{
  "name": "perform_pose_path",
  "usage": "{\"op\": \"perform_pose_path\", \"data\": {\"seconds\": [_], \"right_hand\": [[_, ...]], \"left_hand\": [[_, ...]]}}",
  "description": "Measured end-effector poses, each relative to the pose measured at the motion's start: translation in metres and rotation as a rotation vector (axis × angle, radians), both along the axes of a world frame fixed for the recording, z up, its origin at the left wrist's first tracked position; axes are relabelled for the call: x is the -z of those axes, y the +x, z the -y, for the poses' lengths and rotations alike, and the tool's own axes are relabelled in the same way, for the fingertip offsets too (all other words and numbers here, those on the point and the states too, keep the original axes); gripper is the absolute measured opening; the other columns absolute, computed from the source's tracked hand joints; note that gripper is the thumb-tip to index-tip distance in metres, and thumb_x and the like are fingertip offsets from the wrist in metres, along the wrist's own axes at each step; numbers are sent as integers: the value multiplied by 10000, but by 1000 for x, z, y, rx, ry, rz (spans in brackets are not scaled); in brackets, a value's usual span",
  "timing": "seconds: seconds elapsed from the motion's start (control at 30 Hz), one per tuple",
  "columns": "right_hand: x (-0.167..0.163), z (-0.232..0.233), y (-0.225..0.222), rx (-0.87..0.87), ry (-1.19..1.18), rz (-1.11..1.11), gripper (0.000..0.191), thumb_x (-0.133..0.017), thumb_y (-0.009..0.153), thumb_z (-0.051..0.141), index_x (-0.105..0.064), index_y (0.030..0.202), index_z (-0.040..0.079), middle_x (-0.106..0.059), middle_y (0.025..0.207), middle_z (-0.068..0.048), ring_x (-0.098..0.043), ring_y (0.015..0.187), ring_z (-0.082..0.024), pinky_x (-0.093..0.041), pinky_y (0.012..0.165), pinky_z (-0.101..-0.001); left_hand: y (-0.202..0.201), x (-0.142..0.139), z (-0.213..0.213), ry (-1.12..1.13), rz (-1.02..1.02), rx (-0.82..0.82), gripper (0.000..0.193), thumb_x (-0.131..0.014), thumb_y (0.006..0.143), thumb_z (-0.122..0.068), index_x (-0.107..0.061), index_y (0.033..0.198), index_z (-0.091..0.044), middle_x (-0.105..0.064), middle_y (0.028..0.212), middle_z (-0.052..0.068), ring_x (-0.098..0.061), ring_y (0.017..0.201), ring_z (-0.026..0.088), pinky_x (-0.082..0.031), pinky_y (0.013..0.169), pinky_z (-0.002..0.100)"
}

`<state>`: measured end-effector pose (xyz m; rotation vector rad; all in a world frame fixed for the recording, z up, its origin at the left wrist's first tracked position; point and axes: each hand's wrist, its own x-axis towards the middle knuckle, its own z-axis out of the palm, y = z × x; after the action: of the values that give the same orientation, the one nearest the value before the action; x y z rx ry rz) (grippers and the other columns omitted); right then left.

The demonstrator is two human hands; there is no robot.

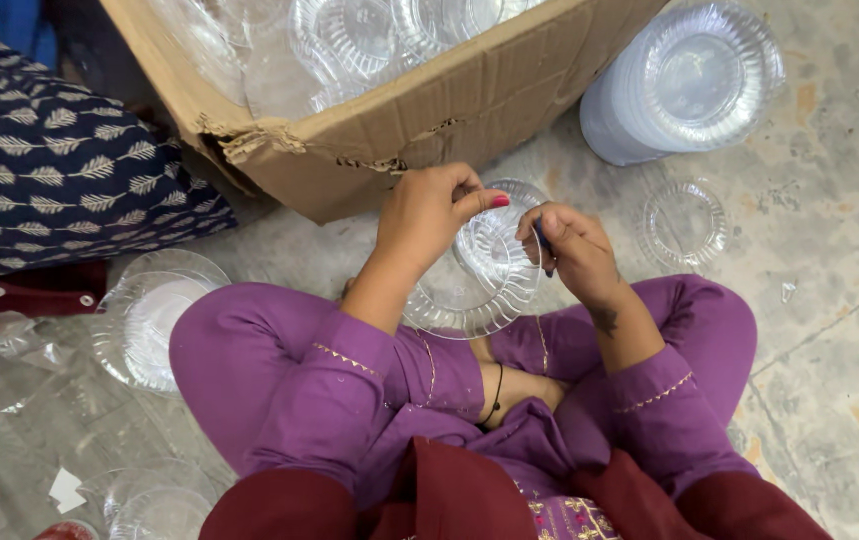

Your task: The person sits on the floor and wraps clear plastic plates with plastic film using a small blue tool. They pick plates from a cardboard box, wrap each one individually, and place the finished items into a stack.

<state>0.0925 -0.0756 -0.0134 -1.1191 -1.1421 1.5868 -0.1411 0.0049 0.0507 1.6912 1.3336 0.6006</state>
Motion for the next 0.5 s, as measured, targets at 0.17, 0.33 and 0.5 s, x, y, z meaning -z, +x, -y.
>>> {"op": "perform_pose_path", "data": {"seconds": [0.17, 0.33, 0.5], "right_hand": [[-10, 3, -2, -146, 209, 101, 817, -676, 790, 801, -617, 1094, 45, -531, 890, 46, -446, 767, -30, -339, 667, -201], [-21, 2, -1, -234, 345, 404, 990, -817, 461, 849, -550, 1007, 68, -445, 761, 70, -380, 644, -31, -305, 563, -227], [-21, 2, -3, -208, 397, 494, 934, -852, 450, 796, -516, 944, 78, -383, 745, 62, -321, 627, -47, -260, 537, -243]], "left_hand": [[-1, -3, -1, 13, -69, 45, 440, -794, 765, -561, -779, 854, -131, -725, 682, 74, -712, 628, 263, -527, 606, 388], [-2, -1, -1, 35, -101, 61, 440, -802, 753, -573, -786, 867, -148, -724, 697, 85, -709, 652, 289, -535, 628, 408], [0, -2, 0, 27, -133, 28, 440, -796, 741, -589, -790, 863, -166, -731, 705, 71, -717, 668, 284, -538, 630, 416]]}}
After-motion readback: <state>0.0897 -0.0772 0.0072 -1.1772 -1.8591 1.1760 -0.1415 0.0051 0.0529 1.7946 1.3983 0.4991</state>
